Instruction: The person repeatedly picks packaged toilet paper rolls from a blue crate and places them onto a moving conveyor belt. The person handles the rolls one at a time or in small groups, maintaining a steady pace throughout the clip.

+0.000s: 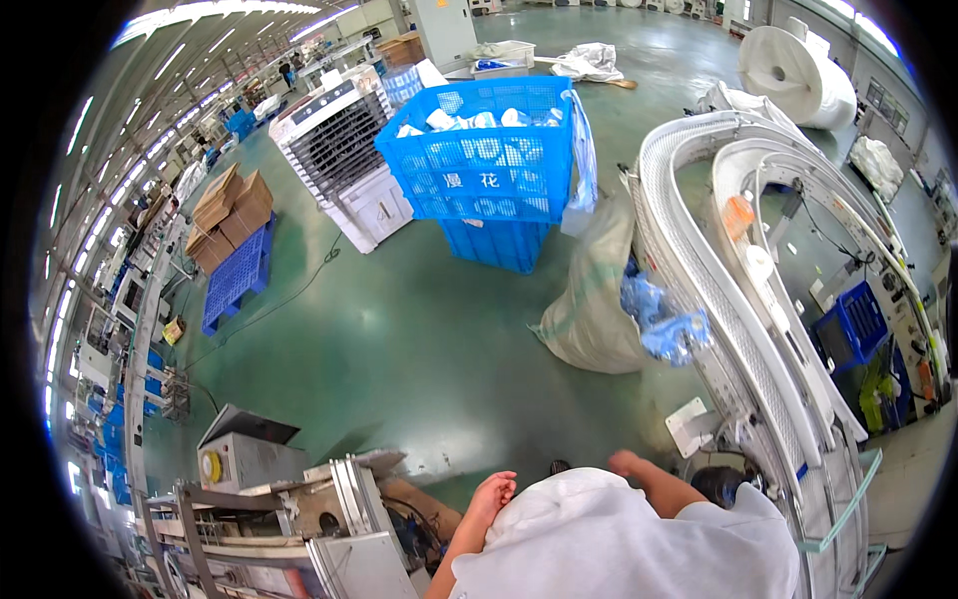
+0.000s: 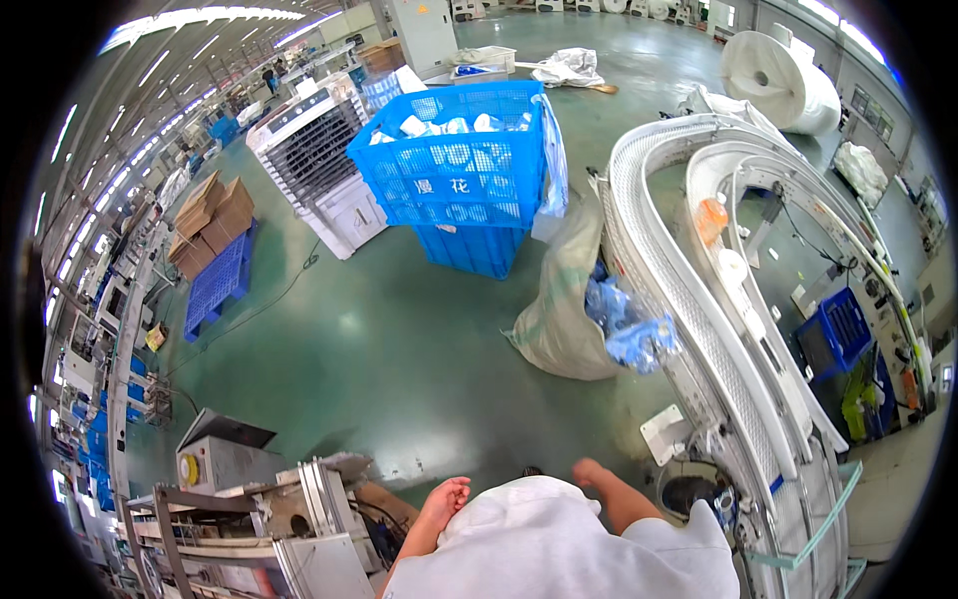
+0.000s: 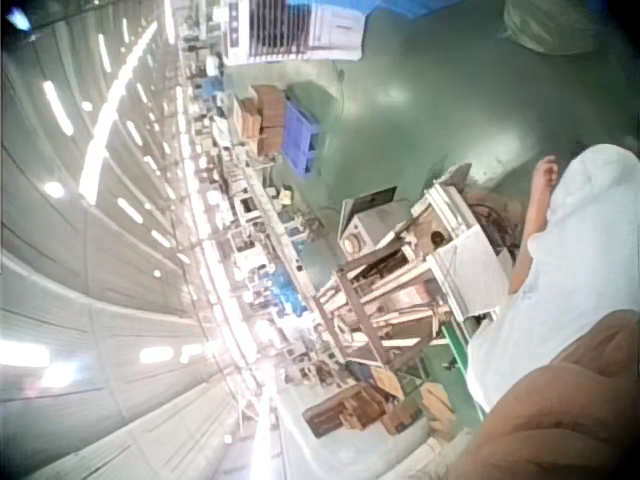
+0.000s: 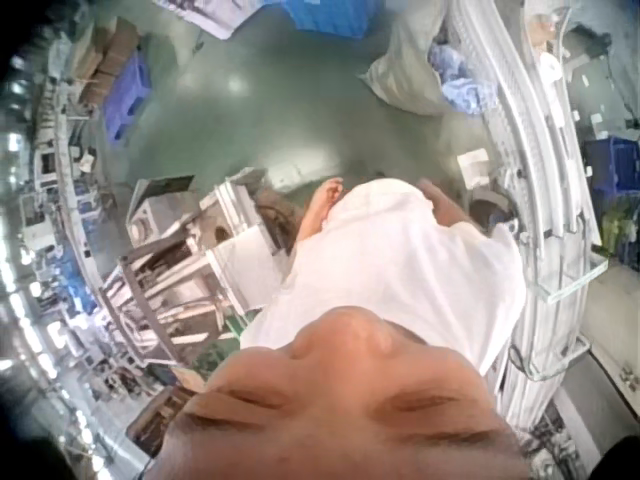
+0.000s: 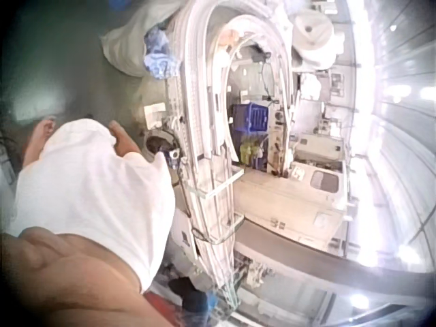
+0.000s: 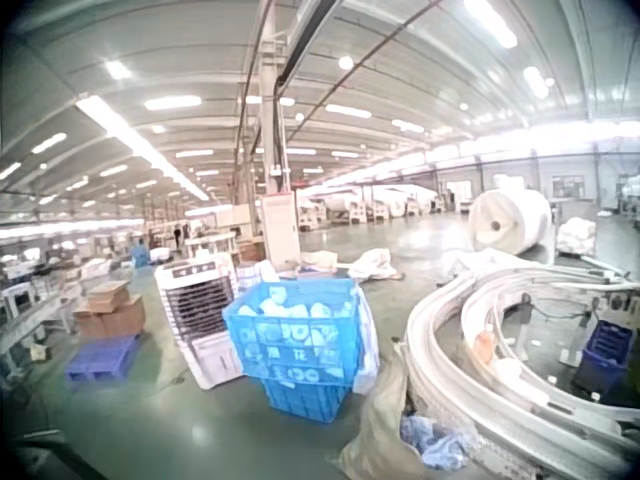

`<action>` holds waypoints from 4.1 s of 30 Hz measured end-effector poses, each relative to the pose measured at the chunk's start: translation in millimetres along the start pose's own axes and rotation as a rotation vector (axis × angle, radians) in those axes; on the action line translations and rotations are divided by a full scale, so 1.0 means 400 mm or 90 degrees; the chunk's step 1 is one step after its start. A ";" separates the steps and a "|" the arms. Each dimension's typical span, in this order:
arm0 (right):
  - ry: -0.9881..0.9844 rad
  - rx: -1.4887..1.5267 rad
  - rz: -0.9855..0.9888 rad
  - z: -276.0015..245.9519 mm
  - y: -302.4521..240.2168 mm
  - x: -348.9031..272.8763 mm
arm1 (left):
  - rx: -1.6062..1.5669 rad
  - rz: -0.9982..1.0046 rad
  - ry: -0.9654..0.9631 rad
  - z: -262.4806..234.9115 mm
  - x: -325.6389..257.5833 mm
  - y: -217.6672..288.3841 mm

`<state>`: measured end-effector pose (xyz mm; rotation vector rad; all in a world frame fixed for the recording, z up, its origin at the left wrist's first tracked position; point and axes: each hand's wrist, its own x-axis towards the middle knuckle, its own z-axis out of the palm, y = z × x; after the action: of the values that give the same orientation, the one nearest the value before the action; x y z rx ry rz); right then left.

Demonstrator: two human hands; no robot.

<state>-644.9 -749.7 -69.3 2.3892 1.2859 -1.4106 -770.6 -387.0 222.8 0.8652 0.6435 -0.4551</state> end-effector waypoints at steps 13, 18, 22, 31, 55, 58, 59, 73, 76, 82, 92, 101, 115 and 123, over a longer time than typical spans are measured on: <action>0.372 0.847 -0.204 -1.468 0.063 0.188 | 0.013 -0.014 0.036 -0.126 0.622 0.708; 0.355 0.781 -0.213 -1.744 0.180 0.213 | 0.125 0.051 0.046 -0.083 0.894 1.092; 0.416 0.823 -0.326 -1.984 0.306 0.160 | 0.159 0.066 0.025 -0.003 1.023 1.336; 0.728 0.749 -0.157 -2.650 0.822 0.321 | 0.145 0.036 0.007 0.116 1.269 1.624; 0.662 0.913 -0.277 -2.896 0.881 0.345 | 0.226 0.428 -0.210 0.611 1.743 2.292; 0.727 0.959 -0.298 -2.881 0.812 0.320 | 0.183 0.405 -0.249 0.626 1.776 2.317; 0.747 0.938 -0.339 -2.877 0.797 0.306 | 0.166 0.387 -0.251 0.628 1.787 2.322; 0.683 1.367 -0.180 -2.950 0.761 0.297 | 0.173 0.172 -0.289 0.655 1.739 2.262; 0.650 1.441 -0.198 -2.938 0.759 0.288 | 0.189 0.214 -0.277 0.668 1.736 2.238; 0.476 1.537 -0.457 -2.869 0.823 0.331 | 0.366 0.392 -0.234 0.711 1.699 2.224; 0.574 1.359 -0.287 -2.811 0.740 0.311 | 0.435 0.518 -0.127 0.773 1.681 2.227; 0.738 0.824 -0.146 -2.762 0.751 0.304 | 0.238 0.199 -0.052 0.787 1.724 2.209; 0.549 1.217 -0.268 -2.723 0.784 0.291 | 0.522 0.461 -0.060 0.781 1.713 2.141; 0.309 1.560 -0.389 -2.648 0.844 0.323 | 0.041 0.035 -0.210 0.753 1.684 2.132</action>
<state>343.4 -408.0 330.0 -0.5104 0.2456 0.7947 333.2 -215.5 378.1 0.8432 0.3026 -0.5568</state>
